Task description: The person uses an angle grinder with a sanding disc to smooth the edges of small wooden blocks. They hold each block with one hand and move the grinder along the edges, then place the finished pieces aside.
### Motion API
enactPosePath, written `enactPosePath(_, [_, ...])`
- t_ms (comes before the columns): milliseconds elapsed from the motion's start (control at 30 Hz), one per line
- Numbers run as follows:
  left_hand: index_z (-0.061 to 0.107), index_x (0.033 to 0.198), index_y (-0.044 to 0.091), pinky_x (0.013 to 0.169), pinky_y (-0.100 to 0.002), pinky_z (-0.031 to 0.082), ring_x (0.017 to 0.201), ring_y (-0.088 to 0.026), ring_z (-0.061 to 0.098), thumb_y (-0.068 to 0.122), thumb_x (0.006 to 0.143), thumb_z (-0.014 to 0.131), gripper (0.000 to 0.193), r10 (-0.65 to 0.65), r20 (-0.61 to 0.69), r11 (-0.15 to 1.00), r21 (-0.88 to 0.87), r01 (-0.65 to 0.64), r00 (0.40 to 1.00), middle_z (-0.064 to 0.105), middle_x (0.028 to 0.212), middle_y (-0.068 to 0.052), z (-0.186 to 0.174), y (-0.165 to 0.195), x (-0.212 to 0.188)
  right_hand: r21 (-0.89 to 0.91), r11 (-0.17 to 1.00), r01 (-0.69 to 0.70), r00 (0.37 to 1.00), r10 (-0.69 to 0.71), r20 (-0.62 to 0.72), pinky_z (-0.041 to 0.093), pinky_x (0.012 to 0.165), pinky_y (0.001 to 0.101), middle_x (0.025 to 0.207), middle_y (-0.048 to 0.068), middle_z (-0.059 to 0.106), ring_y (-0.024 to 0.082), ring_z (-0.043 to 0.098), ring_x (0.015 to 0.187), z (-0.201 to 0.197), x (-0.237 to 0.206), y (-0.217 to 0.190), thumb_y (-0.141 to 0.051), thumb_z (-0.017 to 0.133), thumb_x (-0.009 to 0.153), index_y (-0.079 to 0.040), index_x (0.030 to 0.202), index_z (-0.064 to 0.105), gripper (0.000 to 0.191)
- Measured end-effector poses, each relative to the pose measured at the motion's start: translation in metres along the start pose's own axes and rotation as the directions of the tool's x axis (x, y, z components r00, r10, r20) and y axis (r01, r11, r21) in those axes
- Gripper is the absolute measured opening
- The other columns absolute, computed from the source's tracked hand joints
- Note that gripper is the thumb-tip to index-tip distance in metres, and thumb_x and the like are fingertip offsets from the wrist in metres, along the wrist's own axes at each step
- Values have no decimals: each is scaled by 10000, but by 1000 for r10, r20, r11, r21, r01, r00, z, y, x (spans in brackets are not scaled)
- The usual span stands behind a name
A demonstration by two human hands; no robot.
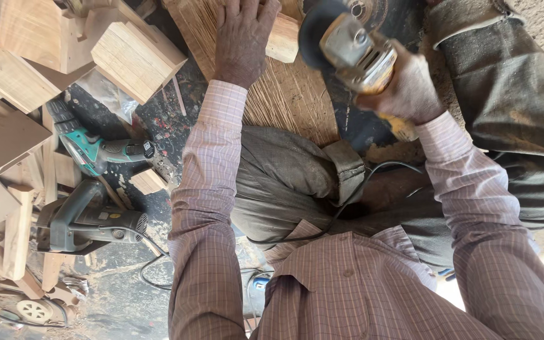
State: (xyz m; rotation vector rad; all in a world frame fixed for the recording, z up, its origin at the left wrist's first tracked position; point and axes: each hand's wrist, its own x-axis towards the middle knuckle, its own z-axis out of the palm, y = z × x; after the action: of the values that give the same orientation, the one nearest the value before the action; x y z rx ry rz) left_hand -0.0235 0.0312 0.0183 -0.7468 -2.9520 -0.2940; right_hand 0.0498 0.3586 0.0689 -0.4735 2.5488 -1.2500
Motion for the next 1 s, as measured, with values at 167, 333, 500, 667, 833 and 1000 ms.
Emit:
enactPosePath(167, [581, 1440, 164, 1011, -513, 447, 1231, -341, 474, -33, 709, 816, 793, -12, 45, 1000, 27, 11, 999, 534, 1357, -78, -6, 1, 0, -82, 995, 59, 996, -54, 67, 647, 729, 374, 955, 241, 750, 286, 757, 763, 13, -7, -8, -233, 907, 662, 132, 1336, 580, 833])
enactPosePath(333, [596, 1333, 186, 1030, -515, 443, 1280, -327, 466, -52, 759, 825, 662, -17, 19, 1000, -11, 17, 1000, 526, 1353, -42, -9, 3, 3, 10, 1000, 9, 1000, -9, 28, 657, 782, 346, 1011, 220, 752, 251, 762, 802, 0, 5, 0, -271, 910, 767, 113, 1296, 588, 730])
enactPosePath(500, [601, 1306, 154, 990, -528, 452, 1267, -348, 462, -50, 696, 828, 682, -22, 39, 999, -28, 23, 999, 526, 1335, -68, -11, 3, 3, -93, 996, 14, 998, -9, 59, 639, 745, 370, 944, 238, 749, 278, 750, 738, 2, -6, -10, -296, 936, 653, 129, 1288, 597, 836])
enactPosePath(667, [598, 1317, 186, 989, -524, 458, 1269, -335, 457, -46, 704, 841, 699, -26, 40, 1000, -17, 26, 999, 525, 1338, -47, -7, 2, 2, -80, 996, 29, 997, -24, 70, 646, 745, 356, 963, 239, 746, 270, 753, 738, 9, -3, -7, -316, 931, 701, 142, 1286, 589, 818])
enactPosePath(833, [594, 1300, 192, 964, -504, 468, 1272, -325, 468, -48, 711, 851, 686, -28, 22, 999, -40, 28, 999, 529, 1339, -29, -7, 3, 5, -56, 998, 13, 1000, -12, 25, 654, 715, 362, 972, 248, 742, 271, 754, 751, 1, 3, 4, -319, 916, 763, 145, 1249, 593, 746])
enactPosePath(1000, [591, 1316, 168, 951, -524, 463, 1228, -341, 477, -47, 620, 846, 772, -44, 79, 997, -52, 48, 996, 535, 1316, -57, -9, 2, 5, -103, 994, 43, 997, -36, 73, 643, 631, 350, 939, 266, 734, 264, 739, 670, 14, -4, -7, -314, 923, 756, 158, 1272, 594, 772])
